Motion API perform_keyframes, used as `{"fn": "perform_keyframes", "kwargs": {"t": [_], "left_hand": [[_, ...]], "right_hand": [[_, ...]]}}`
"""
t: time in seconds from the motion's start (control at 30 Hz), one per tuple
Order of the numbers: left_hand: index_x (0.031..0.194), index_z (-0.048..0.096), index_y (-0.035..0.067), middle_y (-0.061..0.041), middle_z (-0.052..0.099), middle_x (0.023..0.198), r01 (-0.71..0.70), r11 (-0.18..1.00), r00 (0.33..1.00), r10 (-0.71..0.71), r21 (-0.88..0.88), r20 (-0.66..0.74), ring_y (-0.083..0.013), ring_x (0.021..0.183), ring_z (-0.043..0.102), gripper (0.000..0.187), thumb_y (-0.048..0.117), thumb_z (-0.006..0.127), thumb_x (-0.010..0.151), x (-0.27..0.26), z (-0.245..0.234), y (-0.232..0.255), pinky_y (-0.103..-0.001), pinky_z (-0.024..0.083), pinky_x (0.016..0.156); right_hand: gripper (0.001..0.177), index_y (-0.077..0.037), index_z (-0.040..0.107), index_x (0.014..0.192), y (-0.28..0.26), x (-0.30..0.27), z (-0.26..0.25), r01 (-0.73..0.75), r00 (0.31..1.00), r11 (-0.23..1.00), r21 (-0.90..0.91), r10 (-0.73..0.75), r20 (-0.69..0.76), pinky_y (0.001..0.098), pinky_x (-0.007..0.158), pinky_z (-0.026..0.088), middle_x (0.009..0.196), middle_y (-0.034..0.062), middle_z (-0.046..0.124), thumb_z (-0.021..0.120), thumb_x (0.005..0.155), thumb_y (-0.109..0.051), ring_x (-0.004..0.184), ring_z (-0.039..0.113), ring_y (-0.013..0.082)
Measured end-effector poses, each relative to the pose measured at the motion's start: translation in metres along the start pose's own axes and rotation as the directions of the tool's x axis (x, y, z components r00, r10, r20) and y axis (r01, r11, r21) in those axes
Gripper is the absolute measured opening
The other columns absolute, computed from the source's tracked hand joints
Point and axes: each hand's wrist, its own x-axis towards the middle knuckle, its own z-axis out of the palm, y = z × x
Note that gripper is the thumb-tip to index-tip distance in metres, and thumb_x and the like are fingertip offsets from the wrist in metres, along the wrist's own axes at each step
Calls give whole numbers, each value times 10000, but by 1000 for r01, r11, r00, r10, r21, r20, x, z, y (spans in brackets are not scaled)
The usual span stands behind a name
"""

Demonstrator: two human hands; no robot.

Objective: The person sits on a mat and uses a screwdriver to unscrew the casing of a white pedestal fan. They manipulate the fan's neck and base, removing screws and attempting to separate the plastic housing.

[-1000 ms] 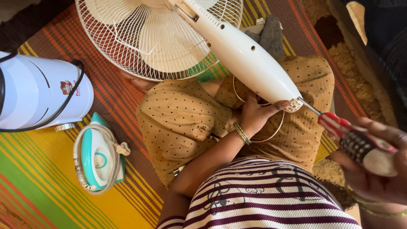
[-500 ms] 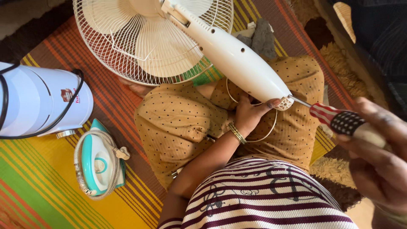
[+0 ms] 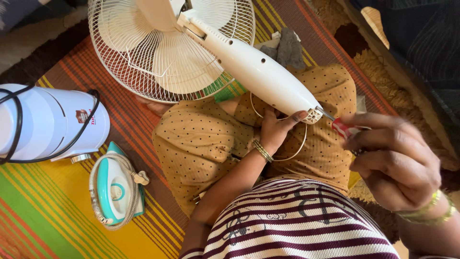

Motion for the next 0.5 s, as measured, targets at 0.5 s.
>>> {"fn": "perform_keyframes", "kwargs": {"t": [0.5], "left_hand": [[1418, 459, -58, -182, 591, 1355, 3, 1000, 1000, -4, 15, 23, -267, 1281, 578, 1047, 643, 833, 736, 0, -2, -2, -378, 452, 1133]], "right_hand": [[155, 32, 637, 991, -3, 7, 6, 67, 997, 963, 263, -76, 26, 506, 816, 583, 895, 144, 661, 662, 898, -89, 927, 675, 284]]}}
